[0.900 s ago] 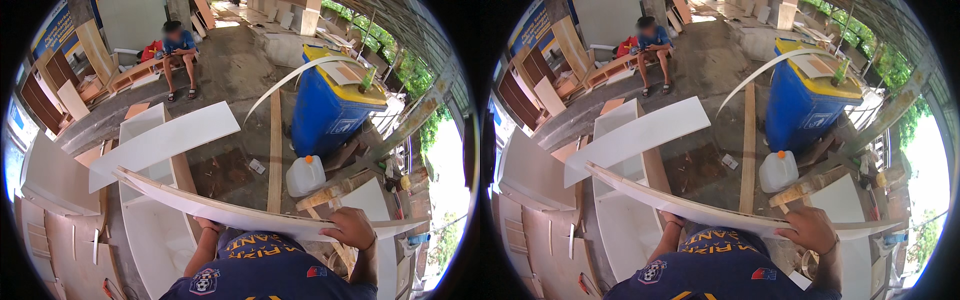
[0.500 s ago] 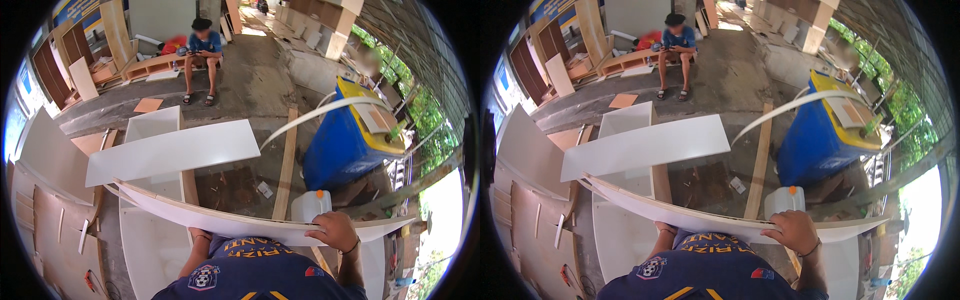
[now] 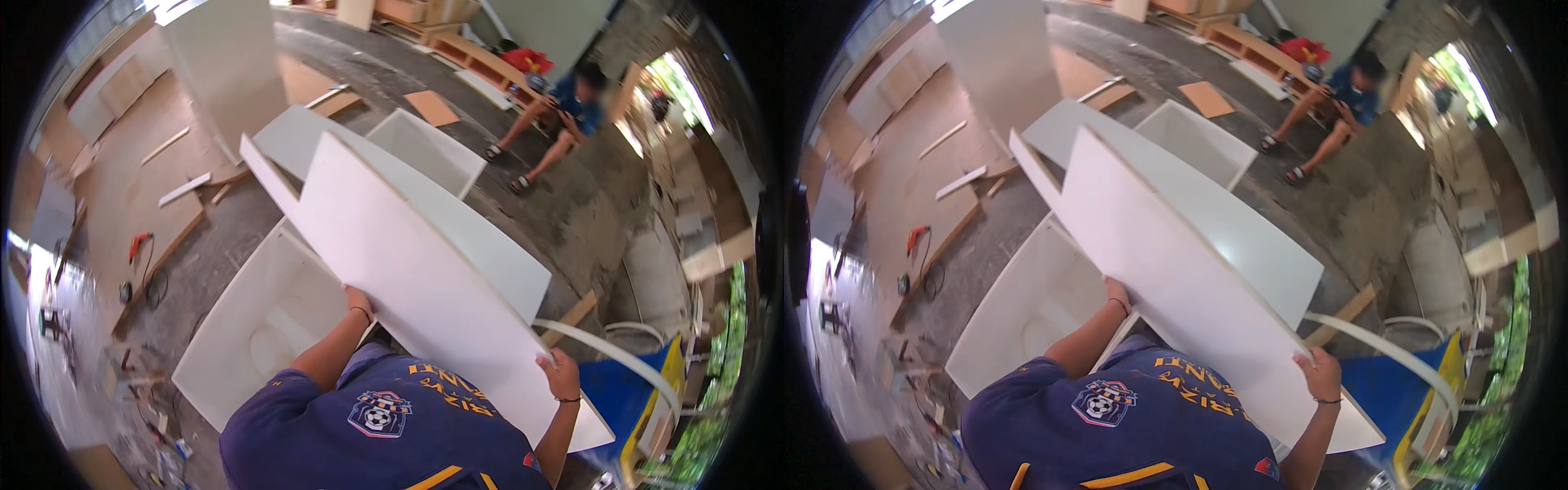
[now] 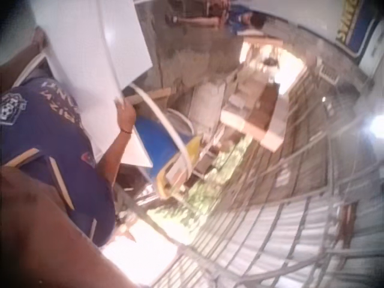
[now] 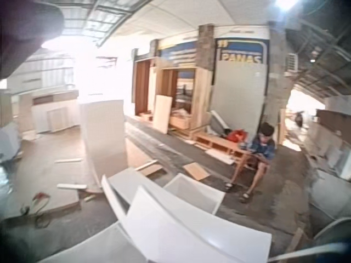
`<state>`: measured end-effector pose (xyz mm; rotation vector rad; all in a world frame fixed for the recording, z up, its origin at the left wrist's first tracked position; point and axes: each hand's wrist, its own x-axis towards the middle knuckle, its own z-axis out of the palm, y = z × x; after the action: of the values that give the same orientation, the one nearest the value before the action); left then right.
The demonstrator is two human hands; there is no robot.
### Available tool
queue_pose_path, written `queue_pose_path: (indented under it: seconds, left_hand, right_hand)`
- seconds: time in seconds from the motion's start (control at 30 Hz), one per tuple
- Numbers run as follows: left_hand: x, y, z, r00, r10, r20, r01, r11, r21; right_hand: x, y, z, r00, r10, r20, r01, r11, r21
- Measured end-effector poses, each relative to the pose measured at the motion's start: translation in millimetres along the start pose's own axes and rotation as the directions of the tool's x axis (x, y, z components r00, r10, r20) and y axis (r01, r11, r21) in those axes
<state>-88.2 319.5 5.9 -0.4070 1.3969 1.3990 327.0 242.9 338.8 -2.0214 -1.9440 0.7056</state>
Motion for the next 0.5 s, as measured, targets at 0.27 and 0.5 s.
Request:
queue_pose_path:
  seconds: [0.27, 0.5]
  left_hand:
    - [25.2, 18.7, 27.9, 0.998, -0.056, -0.032, 0.06, 0.991, 0.123]
    - [91.3, 24.2, 44.7, 0.994, 0.102, 0.045, -0.111, 0.923, 0.368]
  right_hand:
    - [167.4, 49.8, 54.1, 0.972, -0.176, -0.155, 0.125, 0.948, -0.294]
    - [280.0, 84.0, 99.5, 0.999, -0.046, 0.009, 0.047, 0.972, -0.229]
